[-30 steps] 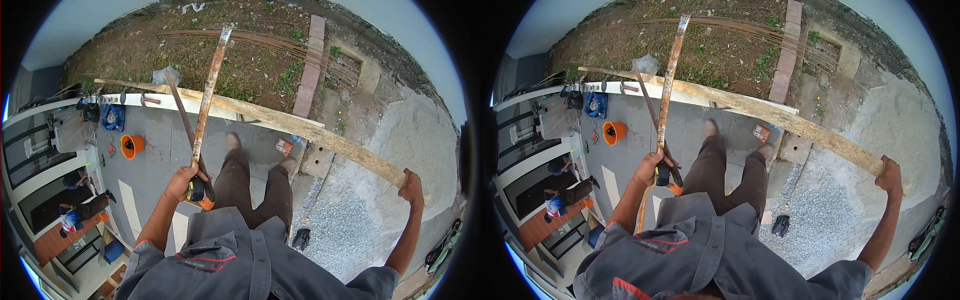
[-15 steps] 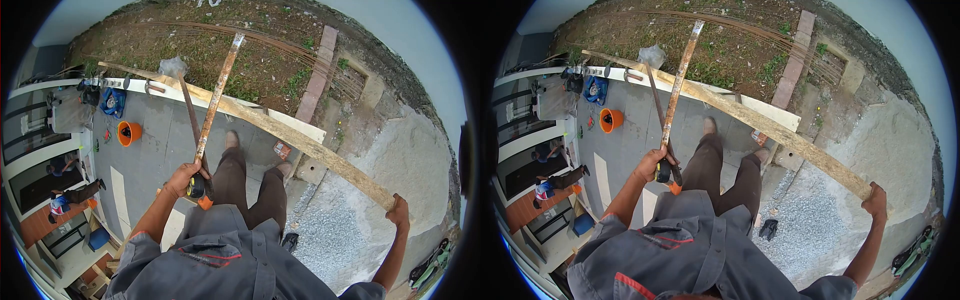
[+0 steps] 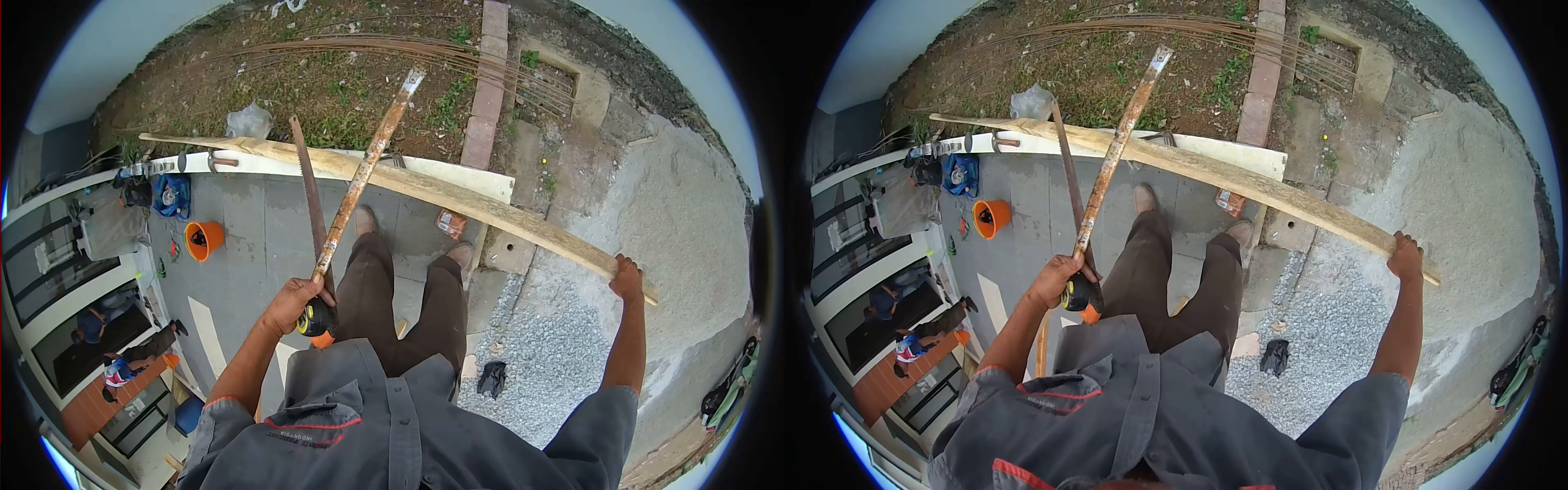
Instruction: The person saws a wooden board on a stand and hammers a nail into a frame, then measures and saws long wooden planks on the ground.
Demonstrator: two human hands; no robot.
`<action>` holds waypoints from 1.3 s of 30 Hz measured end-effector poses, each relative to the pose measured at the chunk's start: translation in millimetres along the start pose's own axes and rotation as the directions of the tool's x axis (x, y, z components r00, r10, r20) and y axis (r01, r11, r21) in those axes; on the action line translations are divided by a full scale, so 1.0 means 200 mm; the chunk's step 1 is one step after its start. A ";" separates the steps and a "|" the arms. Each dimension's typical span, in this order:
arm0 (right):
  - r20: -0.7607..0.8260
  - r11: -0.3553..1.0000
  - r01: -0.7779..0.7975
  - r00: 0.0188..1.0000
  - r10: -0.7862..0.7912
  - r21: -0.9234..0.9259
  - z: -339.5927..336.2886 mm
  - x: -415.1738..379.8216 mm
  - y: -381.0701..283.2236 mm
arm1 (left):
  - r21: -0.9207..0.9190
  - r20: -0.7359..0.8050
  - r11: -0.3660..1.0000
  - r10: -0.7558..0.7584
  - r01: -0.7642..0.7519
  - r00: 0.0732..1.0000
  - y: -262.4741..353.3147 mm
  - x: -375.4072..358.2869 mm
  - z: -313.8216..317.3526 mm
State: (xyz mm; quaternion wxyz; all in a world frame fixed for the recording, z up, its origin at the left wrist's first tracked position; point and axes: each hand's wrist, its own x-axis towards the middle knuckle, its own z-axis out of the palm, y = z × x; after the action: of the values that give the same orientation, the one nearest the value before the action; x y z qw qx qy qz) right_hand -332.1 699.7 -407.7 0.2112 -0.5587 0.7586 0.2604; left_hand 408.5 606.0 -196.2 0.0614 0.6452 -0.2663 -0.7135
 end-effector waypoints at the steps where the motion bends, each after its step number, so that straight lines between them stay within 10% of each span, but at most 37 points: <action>1: -0.028 1.000 0.011 1.000 -0.012 -0.022 0.04 0.02 0.02 | 0.012 0.014 1.000 0.017 -0.017 1.000 0.00 0.00 0.01; 39: 0.045 0.982 -0.177 0.984 0.174 0.066 -0.40 0.19 -0.27 | 0.180 -0.017 0.982 -0.058 0.060 0.998 -0.03 0.01 -0.02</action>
State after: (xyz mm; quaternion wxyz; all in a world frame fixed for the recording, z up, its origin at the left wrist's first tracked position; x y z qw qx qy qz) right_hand -292.9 608.1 -377.2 0.2215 -0.4767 0.8092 0.2624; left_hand 412.6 609.1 -201.6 -0.0168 0.6598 -0.3104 -0.6841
